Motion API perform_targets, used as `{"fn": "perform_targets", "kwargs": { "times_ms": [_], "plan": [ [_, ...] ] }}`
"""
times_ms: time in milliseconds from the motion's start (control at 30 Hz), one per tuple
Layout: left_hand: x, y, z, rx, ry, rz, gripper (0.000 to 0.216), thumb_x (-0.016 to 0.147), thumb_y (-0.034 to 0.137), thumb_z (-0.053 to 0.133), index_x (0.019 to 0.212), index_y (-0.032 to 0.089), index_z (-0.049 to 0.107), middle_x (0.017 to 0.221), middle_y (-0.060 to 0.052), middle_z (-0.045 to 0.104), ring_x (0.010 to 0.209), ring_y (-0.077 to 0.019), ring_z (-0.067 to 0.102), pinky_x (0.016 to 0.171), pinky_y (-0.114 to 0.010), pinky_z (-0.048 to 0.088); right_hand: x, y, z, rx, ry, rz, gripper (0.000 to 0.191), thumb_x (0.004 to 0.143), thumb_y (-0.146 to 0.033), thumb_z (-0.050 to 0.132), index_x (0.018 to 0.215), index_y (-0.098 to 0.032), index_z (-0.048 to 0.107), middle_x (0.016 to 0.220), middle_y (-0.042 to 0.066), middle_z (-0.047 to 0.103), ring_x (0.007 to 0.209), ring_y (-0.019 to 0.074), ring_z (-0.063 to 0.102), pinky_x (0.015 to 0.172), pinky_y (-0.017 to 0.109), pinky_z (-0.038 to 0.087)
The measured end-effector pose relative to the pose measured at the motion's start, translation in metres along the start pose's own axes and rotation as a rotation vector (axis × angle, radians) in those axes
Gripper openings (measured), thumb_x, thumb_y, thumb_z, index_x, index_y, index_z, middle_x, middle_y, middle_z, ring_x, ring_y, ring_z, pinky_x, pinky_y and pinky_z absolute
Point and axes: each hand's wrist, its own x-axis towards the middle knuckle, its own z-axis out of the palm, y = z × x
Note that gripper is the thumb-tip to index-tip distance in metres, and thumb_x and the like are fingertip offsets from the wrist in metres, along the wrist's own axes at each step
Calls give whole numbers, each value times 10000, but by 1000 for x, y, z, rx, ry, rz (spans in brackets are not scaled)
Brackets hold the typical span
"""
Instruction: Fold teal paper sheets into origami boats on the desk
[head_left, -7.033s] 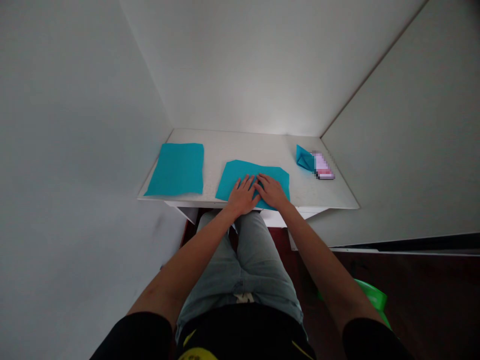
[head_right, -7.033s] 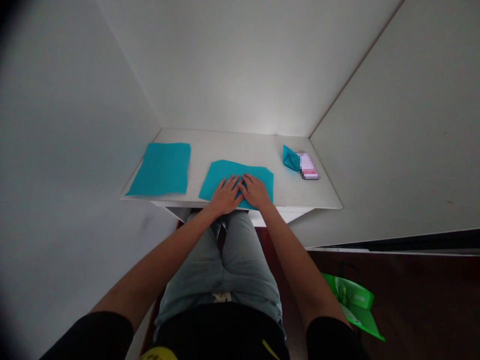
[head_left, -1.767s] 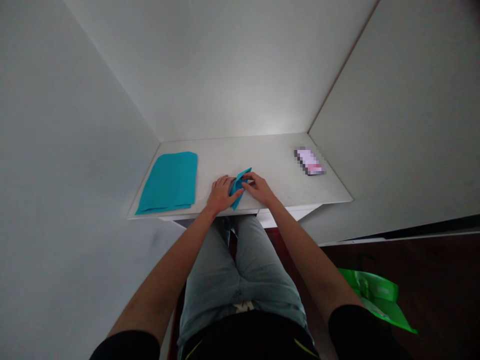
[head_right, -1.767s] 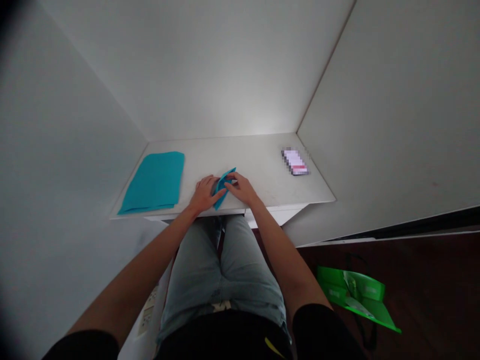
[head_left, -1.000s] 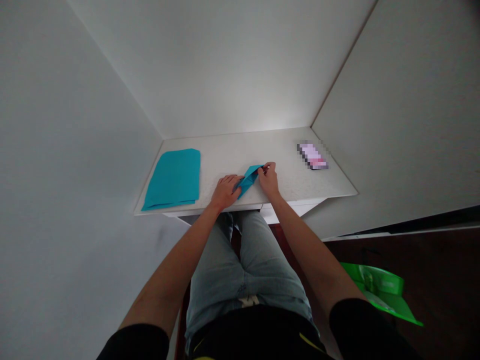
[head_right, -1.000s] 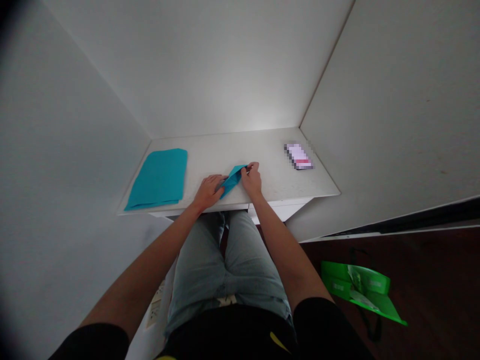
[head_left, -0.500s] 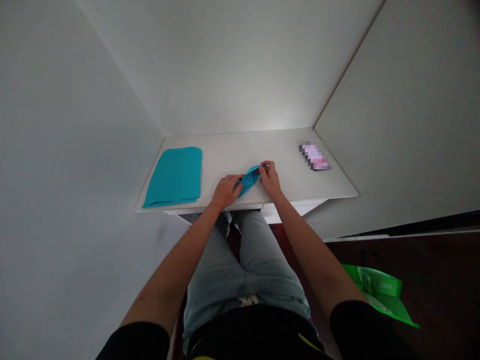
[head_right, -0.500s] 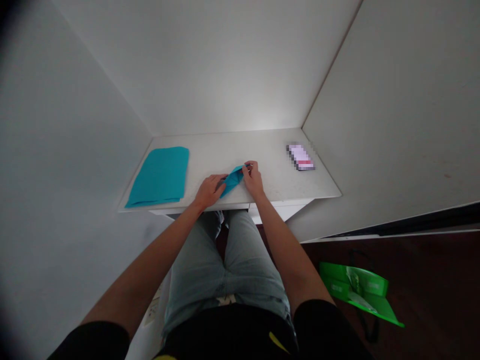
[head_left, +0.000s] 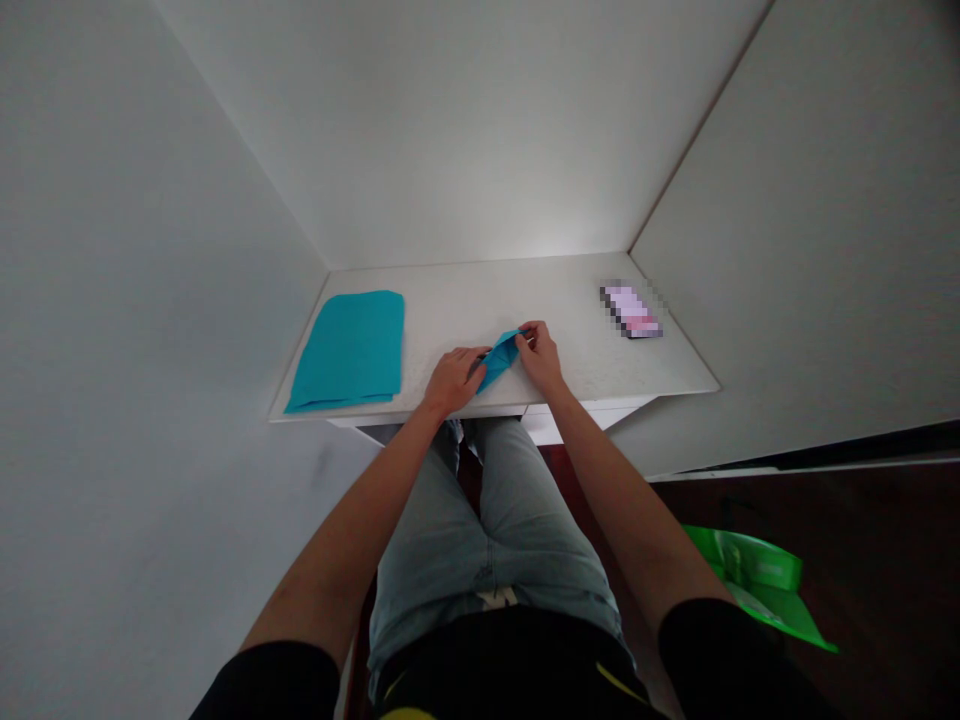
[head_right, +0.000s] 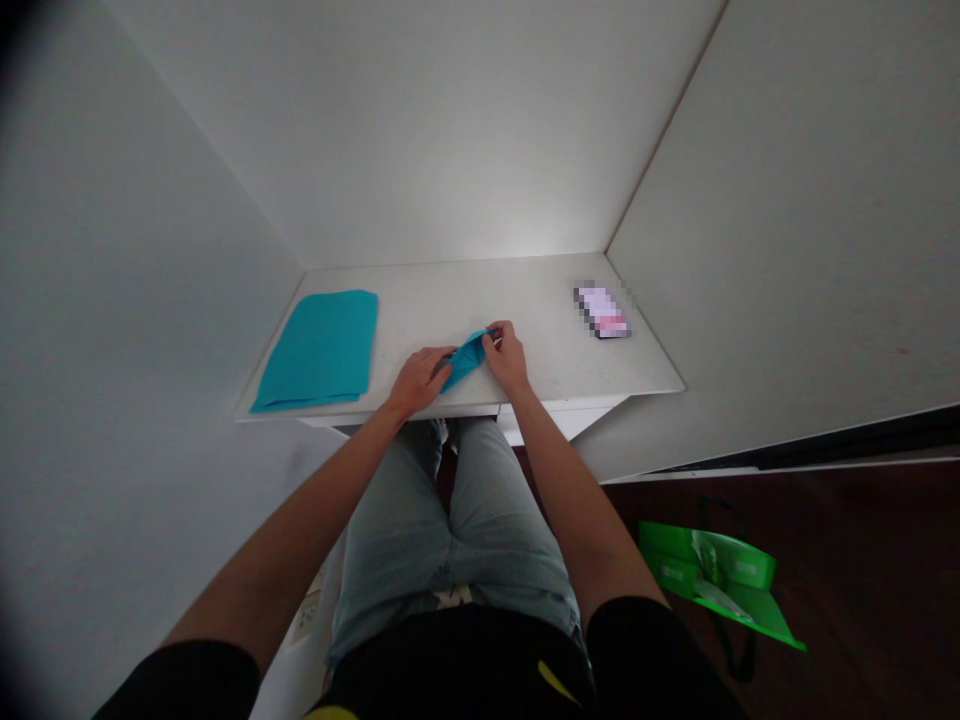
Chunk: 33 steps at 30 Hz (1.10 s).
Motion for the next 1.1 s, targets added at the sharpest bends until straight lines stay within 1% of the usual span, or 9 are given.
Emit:
{"fn": "perform_targets", "kwargs": {
  "times_ms": [267,400,600,700,767,867,933,1000,1100],
  "plan": [
    [0,0,0,2,-11,10,419,1058,323,528,1442,215,657,1420,-104,732,1312,-281,656,1164,-461,487,0,-3,0,-4,13,18,209,919,-321,500,1097,-242,576,928,30,694,753,202,620,763,344,491],
    [1,-3,3,-8,27,13,408,1056,303,537,1438,217,654,1403,-107,734,1297,-283,659,1155,-462,490,1,0,0,43,10,9,223,877,-324,529,1082,-254,582,854,3,658,744,203,604,760,350,478],
    [2,-8,5,-100,226,-101,374,1018,200,557,1374,215,672,1319,-115,725,1245,-271,673,1121,-430,525,5,6,-3,319,-50,-20,217,836,-356,579,1034,-269,599,685,-62,546,659,169,541,683,320,435],
    [1,-10,3,-140,331,-130,281,1017,167,554,1254,219,695,1254,-108,706,1186,-250,681,1072,-394,547,5,4,-7,488,-67,8,201,826,-371,620,999,-272,601,614,-86,467,576,141,453,594,286,376],
    [1,-11,2,-129,354,-121,255,1010,121,527,1166,221,702,1218,-101,693,1151,-242,681,1051,-383,548,5,3,-11,579,-59,47,177,821,-381,636,956,-272,596,580,-95,431,537,127,416,554,269,348],
    [0,-9,1,-86,333,-88,291,990,58,485,1070,223,712,1206,-94,682,1122,-232,681,1038,-375,540,4,1,-15,671,-72,97,150,788,-385,647,842,-265,574,551,-94,383,503,111,375,509,249,320],
    [1,-8,2,-47,300,-75,260,984,77,521,1054,224,723,1228,-99,681,1128,-240,683,1030,-380,540,4,1,-17,722,-80,122,130,750,-360,642,795,-260,572,546,-91,352,498,106,345,485,236,297],
    [1,-8,4,-6,265,-75,194,962,134,621,1098,220,729,1249,-111,684,1145,-267,683,1026,-399,541,5,0,-18,774,-57,137,117,719,-340,632,780,-257,577,560,-86,341,503,103,321,471,228,286],
    [2,-10,8,53,211,-94,278,914,209,737,1192,211,713,1231,-126,707,1147,-310,684,1022,-437,540,6,-2,-20,854,-7,146,125,690,-328,636,771,-255,575,581,-89,309,504,96,282,462,220,280]
  ]
}}
